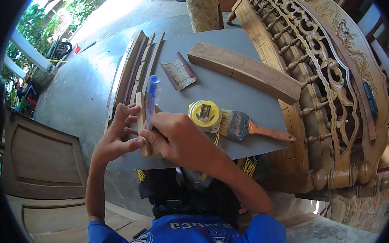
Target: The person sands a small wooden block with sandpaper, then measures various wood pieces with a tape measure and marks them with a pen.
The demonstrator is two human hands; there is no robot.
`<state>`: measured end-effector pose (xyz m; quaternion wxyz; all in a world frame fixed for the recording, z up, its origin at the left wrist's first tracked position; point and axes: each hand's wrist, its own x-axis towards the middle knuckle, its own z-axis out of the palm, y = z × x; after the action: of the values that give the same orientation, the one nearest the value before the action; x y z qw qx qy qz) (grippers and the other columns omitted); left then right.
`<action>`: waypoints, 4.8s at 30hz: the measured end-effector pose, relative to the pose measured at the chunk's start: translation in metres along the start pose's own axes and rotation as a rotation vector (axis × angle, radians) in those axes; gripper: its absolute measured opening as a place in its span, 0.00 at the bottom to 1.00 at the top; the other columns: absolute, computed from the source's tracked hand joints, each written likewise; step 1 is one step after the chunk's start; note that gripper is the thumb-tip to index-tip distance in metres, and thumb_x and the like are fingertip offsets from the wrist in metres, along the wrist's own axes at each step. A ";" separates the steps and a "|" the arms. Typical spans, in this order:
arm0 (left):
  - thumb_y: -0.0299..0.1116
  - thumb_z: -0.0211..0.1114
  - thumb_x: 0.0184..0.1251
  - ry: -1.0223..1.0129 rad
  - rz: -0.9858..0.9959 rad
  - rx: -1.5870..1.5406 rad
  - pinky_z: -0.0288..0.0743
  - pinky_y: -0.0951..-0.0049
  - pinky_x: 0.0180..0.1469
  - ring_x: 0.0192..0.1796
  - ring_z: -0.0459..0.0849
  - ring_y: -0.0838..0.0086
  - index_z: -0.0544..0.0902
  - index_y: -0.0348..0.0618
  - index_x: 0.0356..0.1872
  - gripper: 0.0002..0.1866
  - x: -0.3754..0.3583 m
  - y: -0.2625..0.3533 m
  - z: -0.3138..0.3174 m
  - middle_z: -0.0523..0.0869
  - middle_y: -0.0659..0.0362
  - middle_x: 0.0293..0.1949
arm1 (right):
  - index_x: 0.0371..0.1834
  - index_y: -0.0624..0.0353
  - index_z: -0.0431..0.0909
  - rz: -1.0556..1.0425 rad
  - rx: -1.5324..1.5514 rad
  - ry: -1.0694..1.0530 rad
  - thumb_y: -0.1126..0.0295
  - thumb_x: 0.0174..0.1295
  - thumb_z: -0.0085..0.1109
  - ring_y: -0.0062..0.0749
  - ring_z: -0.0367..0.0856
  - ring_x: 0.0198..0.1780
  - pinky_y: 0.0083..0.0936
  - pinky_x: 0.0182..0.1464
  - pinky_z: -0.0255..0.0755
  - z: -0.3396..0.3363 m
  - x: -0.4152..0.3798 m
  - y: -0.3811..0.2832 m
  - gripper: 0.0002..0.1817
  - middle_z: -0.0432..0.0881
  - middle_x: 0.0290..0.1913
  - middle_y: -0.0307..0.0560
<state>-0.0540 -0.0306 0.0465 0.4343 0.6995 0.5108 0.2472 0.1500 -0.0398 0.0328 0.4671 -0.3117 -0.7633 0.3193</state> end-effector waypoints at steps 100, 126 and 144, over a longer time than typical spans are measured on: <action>0.51 0.74 0.41 -0.028 0.032 -0.105 0.75 0.62 0.48 0.58 0.70 0.55 0.60 0.41 0.56 0.44 0.002 -0.010 0.002 0.63 0.43 0.60 | 0.27 0.69 0.72 -0.018 0.151 -0.067 0.73 0.55 0.58 0.47 0.77 0.26 0.33 0.29 0.67 0.000 -0.014 -0.020 0.08 0.76 0.25 0.57; 0.53 0.72 0.42 -0.013 0.049 -0.084 0.75 0.63 0.48 0.58 0.70 0.55 0.59 0.41 0.54 0.43 0.003 -0.009 0.003 0.63 0.43 0.60 | 0.29 0.68 0.76 -0.138 -0.152 0.155 0.71 0.53 0.59 0.46 0.77 0.24 0.32 0.28 0.67 0.015 0.054 0.040 0.09 0.77 0.23 0.57; 0.38 0.71 0.46 0.063 0.256 -0.427 0.66 0.60 0.59 0.60 0.70 0.60 0.68 0.45 0.50 0.29 0.006 -0.023 0.007 0.68 0.49 0.58 | 0.42 0.61 0.77 0.248 0.073 0.233 0.79 0.58 0.53 0.30 0.82 0.31 0.24 0.34 0.74 -0.016 -0.069 -0.026 0.09 0.81 0.27 0.48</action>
<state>-0.0578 -0.0253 0.0230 0.5213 0.6427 0.3675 0.4244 0.1856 -0.1054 0.0231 0.5206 -0.4213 -0.6475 0.3636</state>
